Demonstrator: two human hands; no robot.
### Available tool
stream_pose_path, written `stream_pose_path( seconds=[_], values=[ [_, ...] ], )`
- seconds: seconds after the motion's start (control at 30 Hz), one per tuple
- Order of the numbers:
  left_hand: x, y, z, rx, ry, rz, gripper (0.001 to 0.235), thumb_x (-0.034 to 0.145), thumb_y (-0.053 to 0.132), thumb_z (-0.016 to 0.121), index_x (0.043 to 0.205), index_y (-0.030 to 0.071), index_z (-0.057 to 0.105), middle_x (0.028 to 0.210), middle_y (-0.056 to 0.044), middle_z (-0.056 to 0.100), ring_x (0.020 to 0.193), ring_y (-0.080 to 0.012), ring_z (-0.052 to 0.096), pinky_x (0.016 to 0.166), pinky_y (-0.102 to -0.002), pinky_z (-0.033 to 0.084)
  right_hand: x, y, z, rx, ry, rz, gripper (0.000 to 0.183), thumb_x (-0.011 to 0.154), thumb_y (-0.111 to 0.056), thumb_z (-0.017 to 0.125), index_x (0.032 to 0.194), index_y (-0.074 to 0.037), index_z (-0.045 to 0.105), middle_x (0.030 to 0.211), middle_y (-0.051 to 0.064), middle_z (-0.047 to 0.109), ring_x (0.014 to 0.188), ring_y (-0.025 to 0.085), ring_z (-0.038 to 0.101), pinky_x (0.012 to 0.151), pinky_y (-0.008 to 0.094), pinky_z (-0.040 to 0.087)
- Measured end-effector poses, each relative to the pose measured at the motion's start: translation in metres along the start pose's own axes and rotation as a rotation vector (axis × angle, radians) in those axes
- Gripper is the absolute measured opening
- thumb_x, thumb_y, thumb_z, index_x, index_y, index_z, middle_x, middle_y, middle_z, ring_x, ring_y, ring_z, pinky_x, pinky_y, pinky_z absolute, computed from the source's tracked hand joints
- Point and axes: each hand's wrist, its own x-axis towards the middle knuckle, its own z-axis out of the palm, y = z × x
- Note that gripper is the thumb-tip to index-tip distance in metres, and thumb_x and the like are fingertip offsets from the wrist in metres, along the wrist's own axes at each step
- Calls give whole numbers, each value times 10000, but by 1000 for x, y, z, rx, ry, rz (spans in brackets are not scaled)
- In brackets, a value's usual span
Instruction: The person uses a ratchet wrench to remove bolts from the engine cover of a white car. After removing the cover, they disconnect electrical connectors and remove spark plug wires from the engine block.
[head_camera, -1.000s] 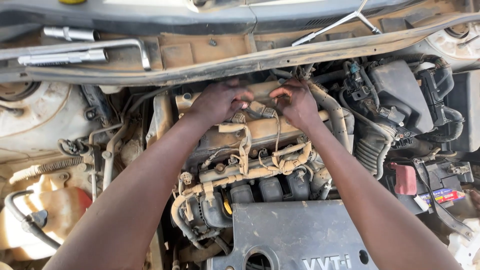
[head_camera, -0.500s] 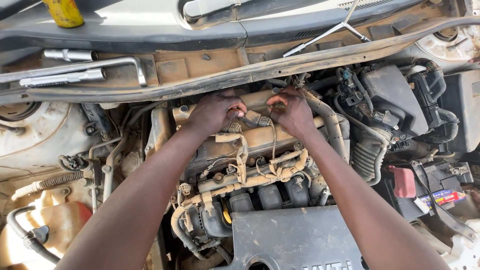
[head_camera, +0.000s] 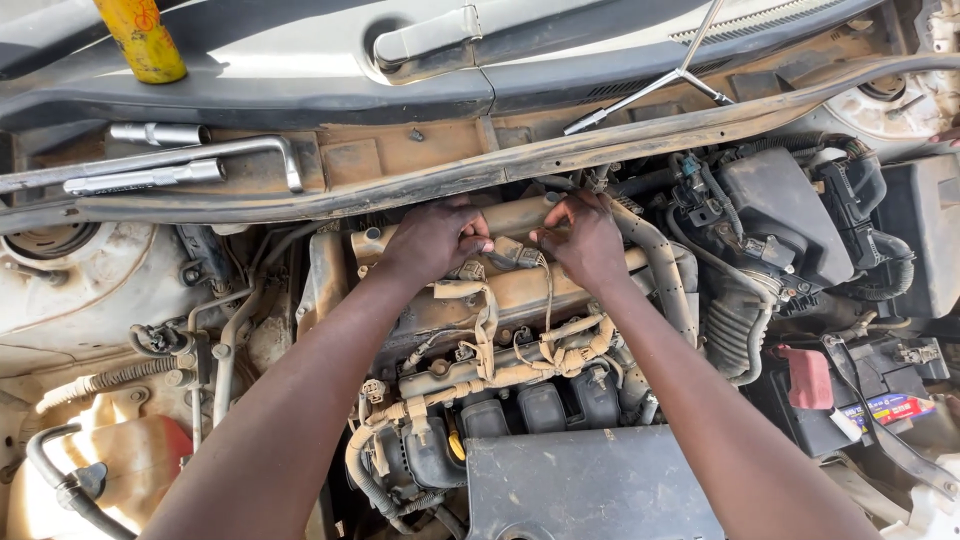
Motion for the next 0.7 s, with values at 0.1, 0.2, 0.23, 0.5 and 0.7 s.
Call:
stream_pose_path(
  seconds=[0.1, 0.2, 0.23, 0.5, 0.7],
  values=[
    [-3, 10, -8, 21, -17, -27, 221, 903, 449, 740, 926, 235, 691, 872, -17, 640, 925, -315, 708, 796, -475, 571, 2, 5, 2, 61, -12, -9, 100, 794, -246, 780, 894, -239, 767, 992, 56, 645, 1094, 331, 597, 935, 434, 528],
    [-6, 9, -15, -68, -43, 23, 166, 935, 373, 717, 1033, 240, 731, 935, -66, 670, 974, -359, 706, 823, -502, 568, -5, -13, -9, 99, -41, -52, 144, 820, -122, 711, 865, -238, 784, 976, 39, 646, 1086, 326, 588, 939, 418, 530],
    [-5, 8, -12, -67, -40, 25, 166, 935, 373, 717, 1033, 240, 731, 935, -66, 670, 974, -359, 706, 823, -502, 568, -4, -9, -10, 97, -39, -54, 144, 820, -122, 711, 865, -238, 784, 976, 39, 646, 1086, 326, 588, 939, 418, 530],
    [-3, 5, -2, -23, -21, -51, 196, 914, 480, 720, 957, 290, 718, 904, 0, 683, 960, -282, 723, 817, -436, 574, 2, 8, 5, 87, 7, -2, 143, 747, -232, 794, 889, -244, 783, 1014, 69, 665, 1098, 354, 599, 953, 448, 528],
    [0, 3, 0, 26, -12, -91, 265, 924, 549, 662, 1016, 318, 753, 929, 4, 746, 984, -284, 742, 835, -430, 588, 2, 1, 4, -80, -60, -11, 247, 785, -324, 767, 1027, -278, 768, 1058, 68, 727, 1162, 334, 659, 994, 450, 532]
  ],
)
